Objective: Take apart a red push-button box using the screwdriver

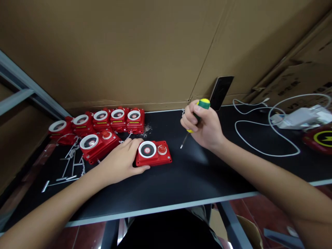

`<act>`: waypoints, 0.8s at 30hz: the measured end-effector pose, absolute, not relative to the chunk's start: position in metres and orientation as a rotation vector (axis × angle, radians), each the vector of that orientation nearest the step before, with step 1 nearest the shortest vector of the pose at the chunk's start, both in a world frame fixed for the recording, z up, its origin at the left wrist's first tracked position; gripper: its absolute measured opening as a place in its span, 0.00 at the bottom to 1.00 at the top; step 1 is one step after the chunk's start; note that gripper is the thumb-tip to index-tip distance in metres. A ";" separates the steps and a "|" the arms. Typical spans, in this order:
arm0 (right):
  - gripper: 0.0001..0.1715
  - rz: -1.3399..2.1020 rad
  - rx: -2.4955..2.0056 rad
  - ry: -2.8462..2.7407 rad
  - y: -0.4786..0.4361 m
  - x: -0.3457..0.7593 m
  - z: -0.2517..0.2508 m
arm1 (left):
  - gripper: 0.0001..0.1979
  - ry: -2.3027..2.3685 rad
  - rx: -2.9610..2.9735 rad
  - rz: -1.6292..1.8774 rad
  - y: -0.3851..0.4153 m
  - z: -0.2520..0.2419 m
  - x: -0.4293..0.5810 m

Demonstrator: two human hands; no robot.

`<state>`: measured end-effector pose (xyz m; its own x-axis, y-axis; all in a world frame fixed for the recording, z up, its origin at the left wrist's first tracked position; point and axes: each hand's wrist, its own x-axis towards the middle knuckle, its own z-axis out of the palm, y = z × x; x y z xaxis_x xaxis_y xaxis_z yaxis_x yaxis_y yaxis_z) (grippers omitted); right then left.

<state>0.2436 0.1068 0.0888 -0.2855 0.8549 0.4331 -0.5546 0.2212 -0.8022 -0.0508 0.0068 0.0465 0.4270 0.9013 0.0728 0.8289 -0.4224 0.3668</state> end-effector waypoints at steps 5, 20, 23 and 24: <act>0.35 1.223 -0.637 -1.077 0.112 0.266 0.062 | 0.42 1.604 2.397 0.356 0.007 0.044 -0.050; 0.50 1.213 -0.831 -1.241 0.135 0.297 0.068 | 0.36 1.569 2.515 0.396 0.005 0.043 -0.050; 0.52 1.160 -0.974 -1.338 0.147 0.308 0.062 | 0.34 1.562 2.528 0.387 0.005 0.044 -0.049; 0.53 1.145 -1.022 -1.364 0.150 0.310 0.059 | 0.34 1.562 2.527 0.382 0.005 0.044 -0.049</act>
<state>0.3101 0.1500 0.0594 -0.1016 0.9780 0.1821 -0.0099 0.1820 -0.9832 -0.0490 0.0048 0.0444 0.4266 0.8938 0.1379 0.8566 -0.4483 0.2556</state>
